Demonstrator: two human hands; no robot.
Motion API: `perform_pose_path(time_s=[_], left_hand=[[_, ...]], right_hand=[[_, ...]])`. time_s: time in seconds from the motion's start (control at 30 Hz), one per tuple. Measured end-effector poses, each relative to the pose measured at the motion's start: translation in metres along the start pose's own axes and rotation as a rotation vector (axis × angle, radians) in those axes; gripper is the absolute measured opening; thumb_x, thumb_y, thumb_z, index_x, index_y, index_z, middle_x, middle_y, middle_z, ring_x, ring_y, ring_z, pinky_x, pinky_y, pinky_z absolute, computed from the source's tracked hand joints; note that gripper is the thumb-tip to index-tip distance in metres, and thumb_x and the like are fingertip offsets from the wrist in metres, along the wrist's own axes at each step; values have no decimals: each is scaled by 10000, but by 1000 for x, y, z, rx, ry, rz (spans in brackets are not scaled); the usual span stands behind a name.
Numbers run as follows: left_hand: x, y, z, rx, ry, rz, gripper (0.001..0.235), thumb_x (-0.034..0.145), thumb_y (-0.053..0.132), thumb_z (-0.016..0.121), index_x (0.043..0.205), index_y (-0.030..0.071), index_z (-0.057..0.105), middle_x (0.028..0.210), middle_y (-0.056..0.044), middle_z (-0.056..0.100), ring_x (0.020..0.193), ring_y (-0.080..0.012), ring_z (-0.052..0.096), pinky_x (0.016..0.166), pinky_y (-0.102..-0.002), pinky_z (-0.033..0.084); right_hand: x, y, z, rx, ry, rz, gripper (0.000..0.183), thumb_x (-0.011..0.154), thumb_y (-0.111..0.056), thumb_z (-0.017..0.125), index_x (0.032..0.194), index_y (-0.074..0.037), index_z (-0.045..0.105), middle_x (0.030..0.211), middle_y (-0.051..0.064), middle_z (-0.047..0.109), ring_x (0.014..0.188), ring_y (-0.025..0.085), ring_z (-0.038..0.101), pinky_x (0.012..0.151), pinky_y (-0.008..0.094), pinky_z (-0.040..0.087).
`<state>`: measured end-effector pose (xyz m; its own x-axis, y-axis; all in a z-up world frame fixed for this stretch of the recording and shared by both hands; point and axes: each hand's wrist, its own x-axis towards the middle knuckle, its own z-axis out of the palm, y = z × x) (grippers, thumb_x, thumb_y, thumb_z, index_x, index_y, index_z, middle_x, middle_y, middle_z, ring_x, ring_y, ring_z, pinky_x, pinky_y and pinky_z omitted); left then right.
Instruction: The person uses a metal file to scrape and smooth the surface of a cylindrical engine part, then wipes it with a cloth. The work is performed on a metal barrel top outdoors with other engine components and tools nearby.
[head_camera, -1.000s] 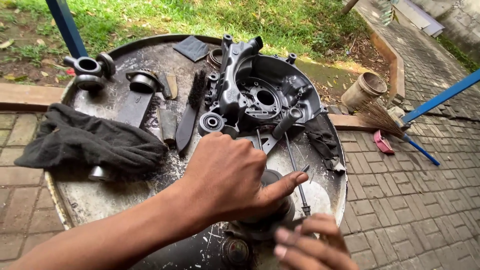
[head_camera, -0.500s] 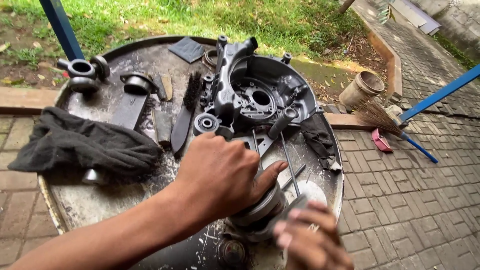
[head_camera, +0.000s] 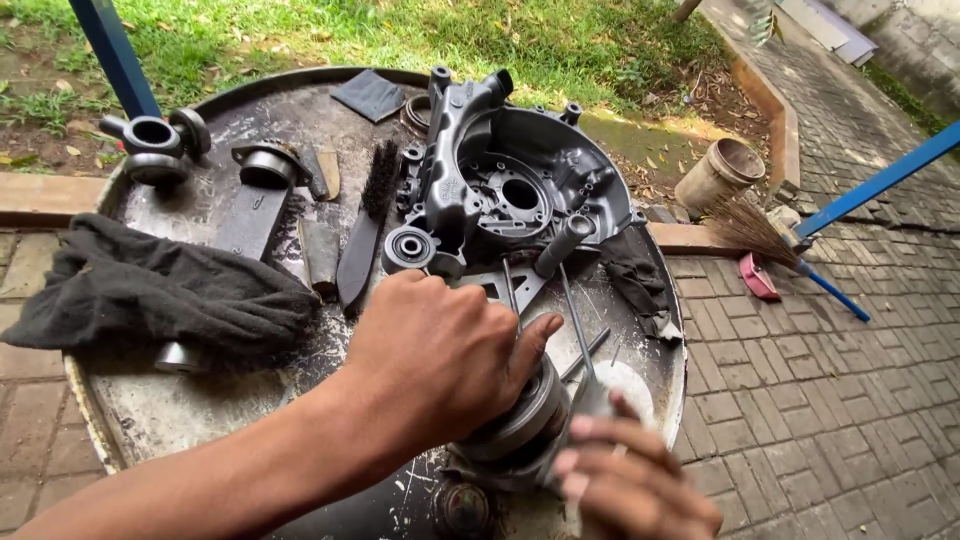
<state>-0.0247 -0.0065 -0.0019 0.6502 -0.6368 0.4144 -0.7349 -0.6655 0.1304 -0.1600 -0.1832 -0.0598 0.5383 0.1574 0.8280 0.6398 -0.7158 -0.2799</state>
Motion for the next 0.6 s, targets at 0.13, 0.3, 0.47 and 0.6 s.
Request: perform_pose_path(time_s=[0.13, 0.3, 0.47, 0.6], left_hand=[[2, -1, -1, 1, -51, 5, 756, 1142, 486, 378, 498, 213, 665, 493, -56, 646, 389, -312, 638, 424, -415, 436], [-1, -1, 1, 7, -27, 2, 764, 1149, 470, 403, 459, 219, 615, 429, -19, 579, 325, -267, 566, 404, -392, 389], [1, 2, -4, -23, -129, -15, 765, 1179, 428, 359, 466, 248, 571, 430, 35, 524, 328, -202, 529, 409, -357, 373], [0, 3, -12, -2, -164, -50, 757, 1186, 406, 338, 504, 222, 611, 470, 13, 582, 358, -210, 562, 404, -372, 377]], right_hand=[[-16, -5, 5, -71, -224, -68, 85, 940, -237, 666, 965, -247, 746, 986, -209, 773, 1054, 30, 737, 1090, 313, 540], [-30, 28, -27, 210, -428, -128, 110, 926, -171, 756, 1034, -159, 770, 1207, 15, 749, 1256, 254, 676, 1177, 527, 445], [2, -2, 4, 165, -38, 45, 108, 917, -161, 638, 941, -75, 699, 949, 99, 783, 1002, 259, 793, 1050, 436, 630], [-50, 17, -36, 388, -412, 496, 378, 965, -238, 608, 1100, 51, 810, 1219, 114, 822, 1233, 157, 722, 1166, 343, 472]])
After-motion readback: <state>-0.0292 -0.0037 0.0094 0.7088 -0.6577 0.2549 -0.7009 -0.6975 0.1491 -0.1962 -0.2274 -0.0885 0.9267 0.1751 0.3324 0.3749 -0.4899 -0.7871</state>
